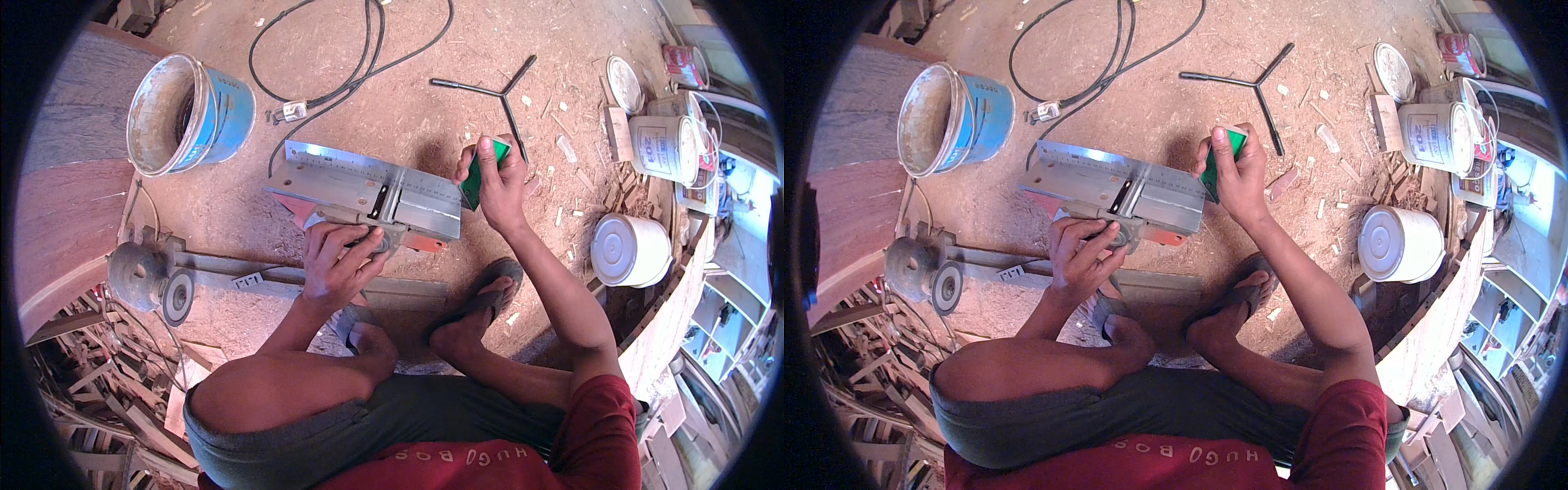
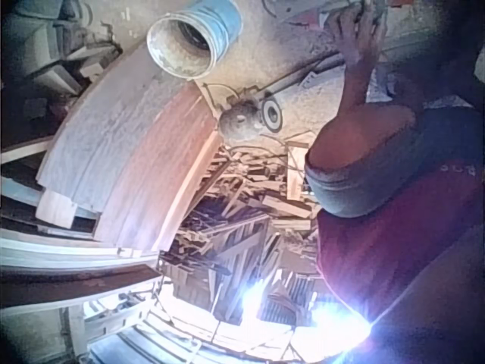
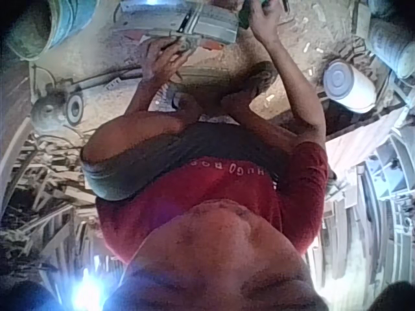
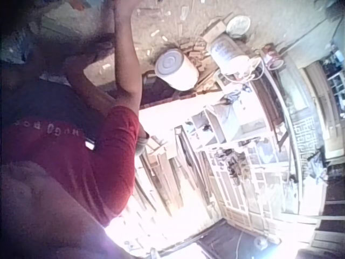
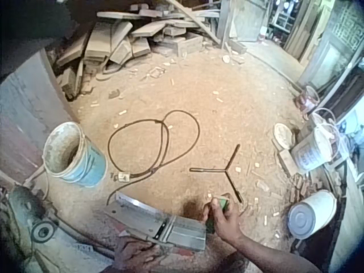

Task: The person uses a socket-style tool to loosen and tighten bolts on a power planer, while holding the tool and the machine's components by hand.

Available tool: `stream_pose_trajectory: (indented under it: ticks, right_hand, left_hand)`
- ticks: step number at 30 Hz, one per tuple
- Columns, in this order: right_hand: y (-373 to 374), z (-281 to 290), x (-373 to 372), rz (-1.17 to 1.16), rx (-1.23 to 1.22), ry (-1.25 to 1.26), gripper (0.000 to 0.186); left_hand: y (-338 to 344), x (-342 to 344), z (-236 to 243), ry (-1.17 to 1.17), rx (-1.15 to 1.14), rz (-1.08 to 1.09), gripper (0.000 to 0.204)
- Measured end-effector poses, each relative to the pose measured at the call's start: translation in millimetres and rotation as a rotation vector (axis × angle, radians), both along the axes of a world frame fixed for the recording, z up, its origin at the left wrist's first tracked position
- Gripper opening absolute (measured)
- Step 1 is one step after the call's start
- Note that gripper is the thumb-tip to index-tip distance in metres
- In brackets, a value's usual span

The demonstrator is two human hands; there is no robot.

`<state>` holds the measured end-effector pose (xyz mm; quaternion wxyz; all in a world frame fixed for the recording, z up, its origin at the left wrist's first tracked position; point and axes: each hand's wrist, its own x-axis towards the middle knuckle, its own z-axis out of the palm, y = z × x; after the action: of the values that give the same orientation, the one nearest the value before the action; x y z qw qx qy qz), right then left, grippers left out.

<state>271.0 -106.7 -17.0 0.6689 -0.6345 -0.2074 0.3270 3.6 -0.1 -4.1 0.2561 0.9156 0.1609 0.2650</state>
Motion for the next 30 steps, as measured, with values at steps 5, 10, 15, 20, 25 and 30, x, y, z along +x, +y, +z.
stream_pose_trajectory:
  ticks: [5, 10, 15, 20, 25, 30]
  right_hand:
    - [0.2, 0.3, -1.0, -0.009, 0.000, 0.009, 0.024]
    - [0.8, 1.4, -0.6, -0.008, 0.002, 0.008, 0.026]
    - [1.2, 0.2, -0.8, -0.005, 0.004, 0.002, 0.027]
    - [1.2, 2.1, 0.0, -0.013, -0.016, 0.014, 0.027]
    - [10.1, 20.4, -3.5, 0.006, 0.003, 0.044, 0.026]
    - [12.6, 53.9, -19.3, 0.031, -0.034, 0.009, 0.025]
  left_hand:
    - [1.5, 0.4, 3.2, 0.011, 0.016, -0.018, 0.054]
    - [1.1, -2.1, 1.6, 0.020, 0.008, -0.025, 0.055]
    - [2.3, -3.1, 2.2, 0.026, 0.013, -0.049, 0.055]
    - [3.6, -2.1, 2.4, 0.019, 0.017, -0.054, 0.054]
    - [2.3, -1.9, 0.1, -0.015, -0.013, -0.008, 0.053]
    - [3.1, -0.4, 3.2, -0.011, 0.009, -0.003, 0.054]
